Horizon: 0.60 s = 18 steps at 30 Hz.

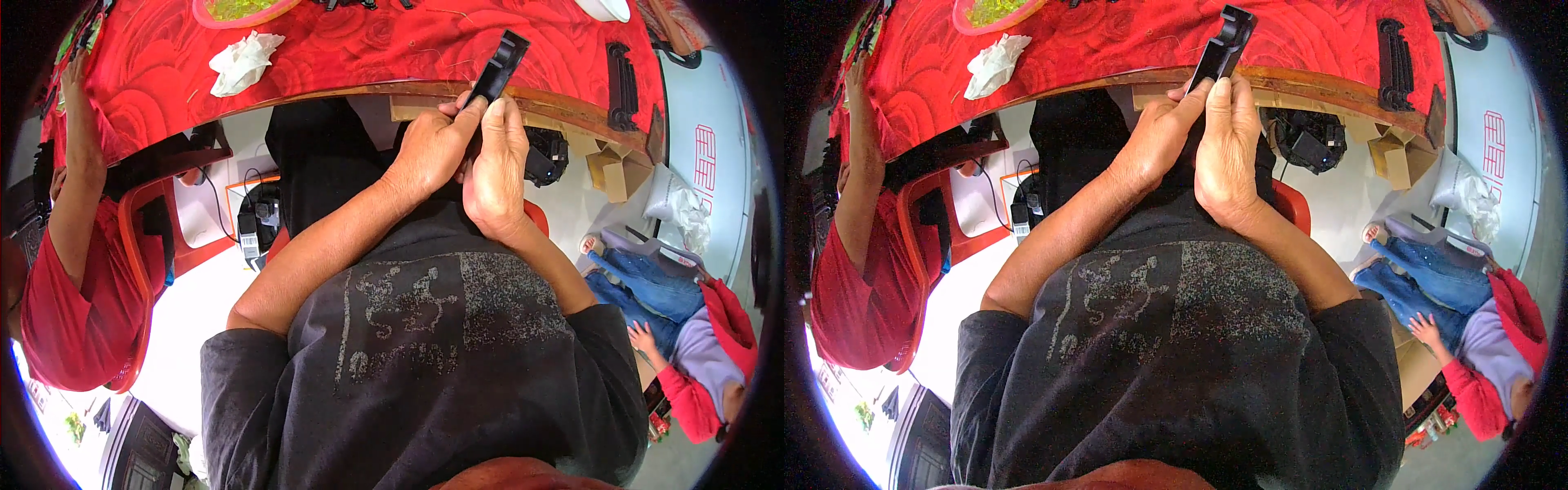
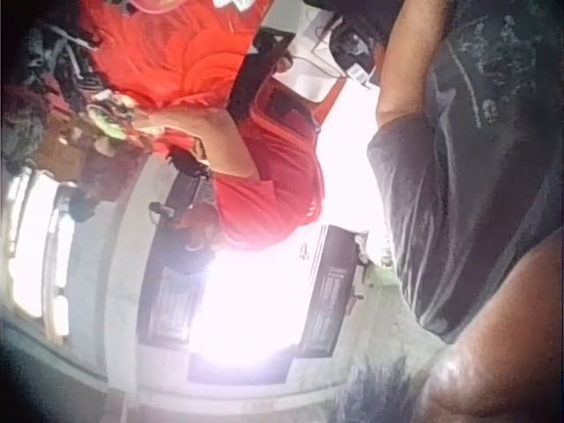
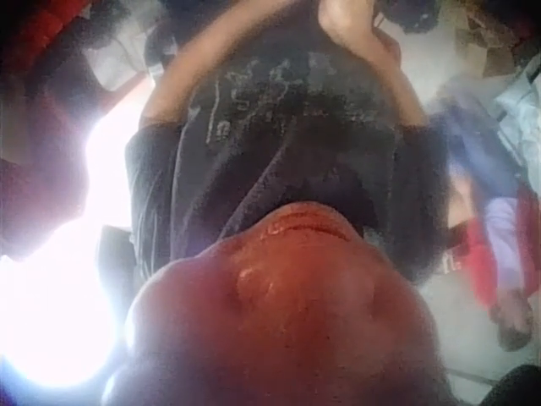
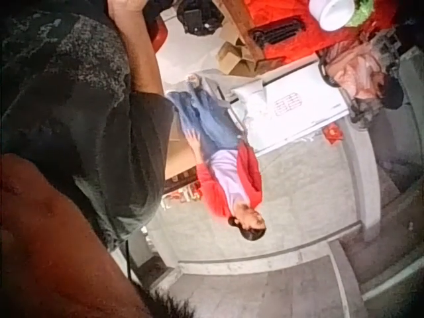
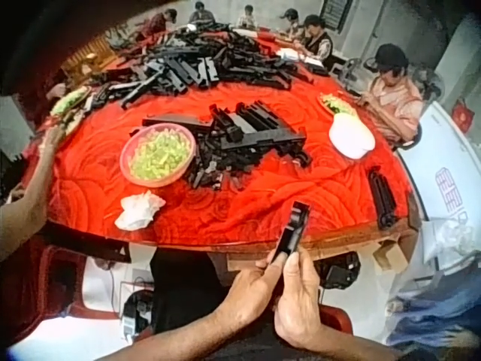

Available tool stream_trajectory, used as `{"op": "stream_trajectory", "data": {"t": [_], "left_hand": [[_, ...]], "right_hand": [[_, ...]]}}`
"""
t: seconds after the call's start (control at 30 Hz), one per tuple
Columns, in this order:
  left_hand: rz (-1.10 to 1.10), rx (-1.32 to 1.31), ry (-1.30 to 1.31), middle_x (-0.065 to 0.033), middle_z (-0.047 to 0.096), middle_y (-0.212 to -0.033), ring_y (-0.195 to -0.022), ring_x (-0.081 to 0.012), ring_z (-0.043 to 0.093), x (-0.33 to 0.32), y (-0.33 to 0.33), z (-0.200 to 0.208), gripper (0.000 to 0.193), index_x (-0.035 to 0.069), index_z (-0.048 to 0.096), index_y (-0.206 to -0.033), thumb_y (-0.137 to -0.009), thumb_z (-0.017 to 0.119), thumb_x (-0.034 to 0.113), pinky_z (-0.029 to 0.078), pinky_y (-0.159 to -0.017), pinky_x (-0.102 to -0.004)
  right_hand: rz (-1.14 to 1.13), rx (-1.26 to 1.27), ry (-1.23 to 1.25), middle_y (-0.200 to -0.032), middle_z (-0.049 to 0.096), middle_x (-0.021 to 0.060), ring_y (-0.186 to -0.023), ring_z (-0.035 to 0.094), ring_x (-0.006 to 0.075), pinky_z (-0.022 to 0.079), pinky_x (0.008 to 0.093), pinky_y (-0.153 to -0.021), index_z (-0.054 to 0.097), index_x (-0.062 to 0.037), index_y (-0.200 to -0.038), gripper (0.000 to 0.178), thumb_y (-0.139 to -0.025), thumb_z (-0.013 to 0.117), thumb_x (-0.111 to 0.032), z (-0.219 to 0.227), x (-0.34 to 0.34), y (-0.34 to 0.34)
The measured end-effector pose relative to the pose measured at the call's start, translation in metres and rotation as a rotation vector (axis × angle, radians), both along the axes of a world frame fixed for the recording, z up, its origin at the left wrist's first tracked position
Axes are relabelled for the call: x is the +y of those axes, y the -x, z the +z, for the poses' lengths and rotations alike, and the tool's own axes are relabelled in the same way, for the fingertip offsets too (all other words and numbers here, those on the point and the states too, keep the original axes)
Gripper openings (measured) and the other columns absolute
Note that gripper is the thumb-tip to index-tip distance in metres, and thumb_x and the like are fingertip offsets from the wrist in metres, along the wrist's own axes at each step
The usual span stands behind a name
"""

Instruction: The person assembles plastic components by inserting small plastic pieces into black plastic casings and pressing them into place by hand.

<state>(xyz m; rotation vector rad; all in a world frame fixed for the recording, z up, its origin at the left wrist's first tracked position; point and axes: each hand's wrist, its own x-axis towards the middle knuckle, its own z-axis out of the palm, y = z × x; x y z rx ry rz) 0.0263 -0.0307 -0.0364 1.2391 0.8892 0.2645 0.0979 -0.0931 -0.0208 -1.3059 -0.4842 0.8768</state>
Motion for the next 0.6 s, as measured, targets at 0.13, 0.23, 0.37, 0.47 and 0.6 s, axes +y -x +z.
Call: {"op": "stream_trajectory", "data": {"t": [0.13,0.23,0.37,0.47,0.6], "left_hand": [[0.079,-0.041,-0.045,-0.0142,0.062,-0.059,-0.06,-0.0247,0.065,-0.003,-0.004,-0.008,0.058,-0.002,0.064,-0.077,-0.097,0.044,0.049,0.051,-0.059,-0.0374],[0.052,-0.128,-0.284,-0.0143,0.063,-0.066,-0.064,-0.0272,0.066,-0.006,-0.002,-0.022,0.046,0.0,0.061,-0.099,-0.099,0.042,0.042,0.052,-0.059,-0.0391],[-0.083,-0.173,-0.509,-0.015,0.061,-0.073,-0.07,-0.0302,0.067,-0.004,-0.002,-0.032,0.039,0.006,0.045,-0.129,-0.102,0.036,0.032,0.053,-0.06,-0.0424],[-0.089,-0.179,-0.356,-0.0183,0.064,-0.078,-0.074,-0.0315,0.067,-0.002,-0.007,-0.029,0.049,0.001,0.049,-0.124,-0.101,0.037,0.043,0.053,-0.066,-0.0426],[-0.085,-0.045,-0.059,-0.0214,0.066,-0.085,-0.078,-0.0343,0.067,0.003,-0.007,-0.022,0.06,-0.002,0.052,-0.121,-0.096,0.043,0.052,0.052,-0.071,-0.0424]], "right_hand": [[0.019,-0.032,0.046,-0.091,0.062,0.0067,-0.085,0.054,0.011,0.045,0.0287,-0.084,0.05,-0.0028,-0.103,0.03,-0.106,0.038,-0.03,-0.001,-0.003,-0.003],[0.028,-0.04,-0.01,-0.092,0.063,0.007,-0.086,0.054,0.011,0.045,0.0286,-0.085,0.05,-0.0031,-0.103,0.03,-0.106,0.038,-0.03,-0.005,-0.003,0.0],[0.031,-0.009,-0.022,-0.093,0.064,0.0074,-0.087,0.055,0.0115,0.045,0.0287,-0.085,0.051,-0.0034,-0.103,0.029,-0.106,0.04,-0.03,-0.001,-0.001,0.0],[0.026,0.043,0.01,-0.093,0.064,0.0081,-0.088,0.057,0.0125,0.046,0.029,-0.086,0.053,-0.0032,-0.103,0.03,-0.105,0.042,-0.031,0.006,-0.001,-0.005],[0.033,0.098,-0.057,-0.094,0.063,0.0082,-0.089,0.06,0.0154,0.048,0.0308,-0.085,0.055,-0.0025,-0.107,0.031,-0.103,0.047,-0.032,0.006,0.001,-0.013]]}}
